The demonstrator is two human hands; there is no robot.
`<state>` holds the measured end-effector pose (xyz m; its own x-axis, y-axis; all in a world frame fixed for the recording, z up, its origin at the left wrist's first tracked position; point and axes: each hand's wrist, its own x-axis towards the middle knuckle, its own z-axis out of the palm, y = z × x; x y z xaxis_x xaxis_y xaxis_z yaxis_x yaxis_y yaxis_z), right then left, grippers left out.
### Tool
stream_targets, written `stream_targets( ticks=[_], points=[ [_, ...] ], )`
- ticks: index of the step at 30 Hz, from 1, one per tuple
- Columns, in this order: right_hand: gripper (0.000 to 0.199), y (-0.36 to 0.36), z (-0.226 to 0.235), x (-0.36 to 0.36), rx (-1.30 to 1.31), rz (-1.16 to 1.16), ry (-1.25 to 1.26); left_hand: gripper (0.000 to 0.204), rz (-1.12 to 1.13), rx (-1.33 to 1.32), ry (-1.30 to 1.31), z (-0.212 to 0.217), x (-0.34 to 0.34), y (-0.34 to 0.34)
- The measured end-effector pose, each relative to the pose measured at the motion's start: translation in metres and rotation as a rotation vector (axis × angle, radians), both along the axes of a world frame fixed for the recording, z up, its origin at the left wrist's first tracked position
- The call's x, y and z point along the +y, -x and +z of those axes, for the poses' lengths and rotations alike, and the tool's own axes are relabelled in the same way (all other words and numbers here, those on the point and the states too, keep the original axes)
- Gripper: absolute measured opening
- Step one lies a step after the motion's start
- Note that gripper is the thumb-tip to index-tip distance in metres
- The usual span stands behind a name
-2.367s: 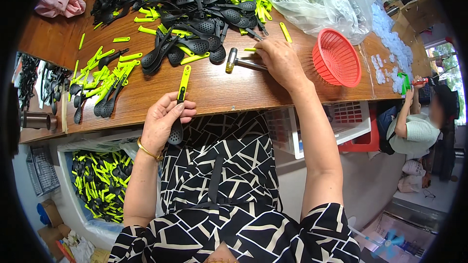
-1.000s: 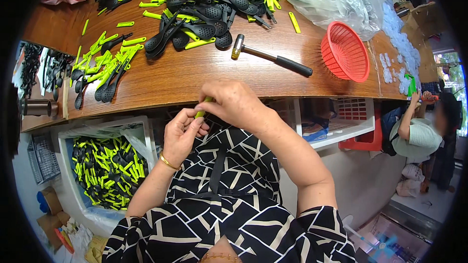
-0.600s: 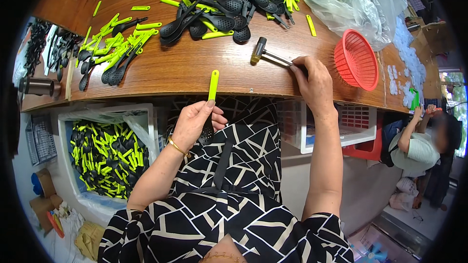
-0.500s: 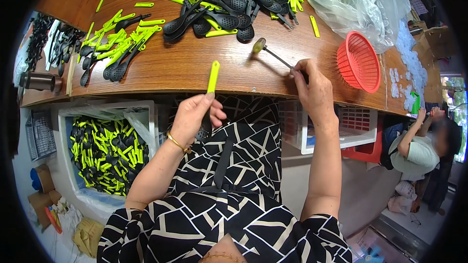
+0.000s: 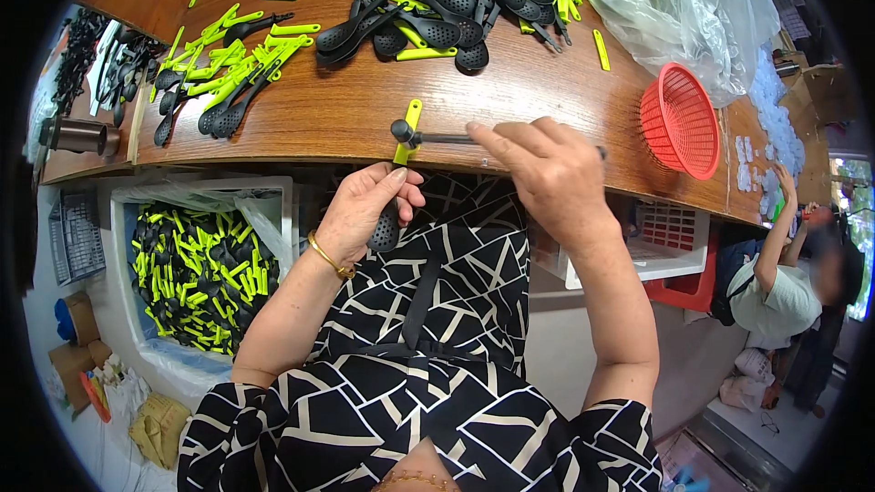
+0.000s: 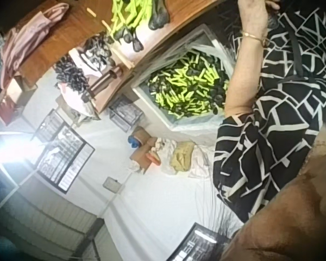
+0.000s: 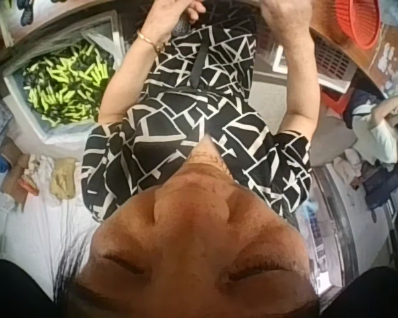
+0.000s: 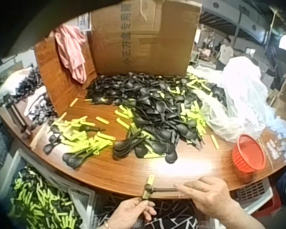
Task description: The person assembles black slotted spoons with neon yellow handles at a wooden workbench. They insert the handle into the spoon head and use a hammer to secure the connection, repeating this process for multiple units.
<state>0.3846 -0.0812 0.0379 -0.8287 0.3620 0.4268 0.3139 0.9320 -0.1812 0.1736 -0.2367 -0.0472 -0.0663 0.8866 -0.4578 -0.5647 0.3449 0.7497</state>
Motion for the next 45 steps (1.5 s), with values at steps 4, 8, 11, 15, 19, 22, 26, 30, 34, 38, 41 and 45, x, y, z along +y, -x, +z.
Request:
stream_targets(
  ticks=[4,8,11,15,19,22,26,30,34,38,41,45],
  points=[
    [0.040,0.001,-0.008,-0.001,0.075,-0.022,0.087,0.028,0.012,-0.070,0.036,0.003,0.003,-0.001],
    [0.035,0.000,-0.019,0.007,0.002,-0.073,0.144,0.028,0.051,-0.453,-0.010,-0.009,-0.001,0.006],
    [0.039,-0.007,-0.018,0.009,-0.021,-0.107,0.261,0.027,0.113,-0.624,-0.006,-0.009,-0.010,0.004],
    [0.043,-0.003,-0.016,-0.004,0.137,-0.100,0.346,0.024,0.148,-0.165,0.015,-0.007,-0.007,0.000],
    [0.044,0.003,-0.009,-0.005,0.256,-0.040,0.202,0.020,0.150,0.165,-0.013,-0.010,-0.003,-0.001],
    [0.043,0.000,-0.007,-0.003,0.079,-0.028,0.121,0.020,0.147,0.193,-0.013,-0.005,-0.002,-0.001],
    [0.044,0.003,0.002,0.003,0.042,0.001,0.041,0.021,0.147,0.184,-0.025,-0.006,0.000,0.001],
    [0.041,0.003,-0.004,-0.007,-0.148,-0.064,0.026,0.022,0.157,0.152,-0.034,-0.007,0.001,-0.001],
    [0.037,-0.011,-0.020,0.013,-0.052,-0.102,0.288,0.027,0.107,0.207,-0.066,-0.009,-0.002,0.003],
    [0.032,-0.040,-0.022,0.037,-0.060,-0.242,0.286,0.034,0.059,0.196,-0.028,-0.003,-0.014,0.013],
    [0.031,-0.063,-0.022,0.063,-0.135,-0.362,0.088,0.032,-0.041,0.382,-0.032,-0.005,-0.047,0.044],
    [0.029,-0.044,-0.018,0.071,0.030,-0.345,0.045,0.024,-0.251,1.747,0.290,-0.033,-0.146,0.127]
  ],
)
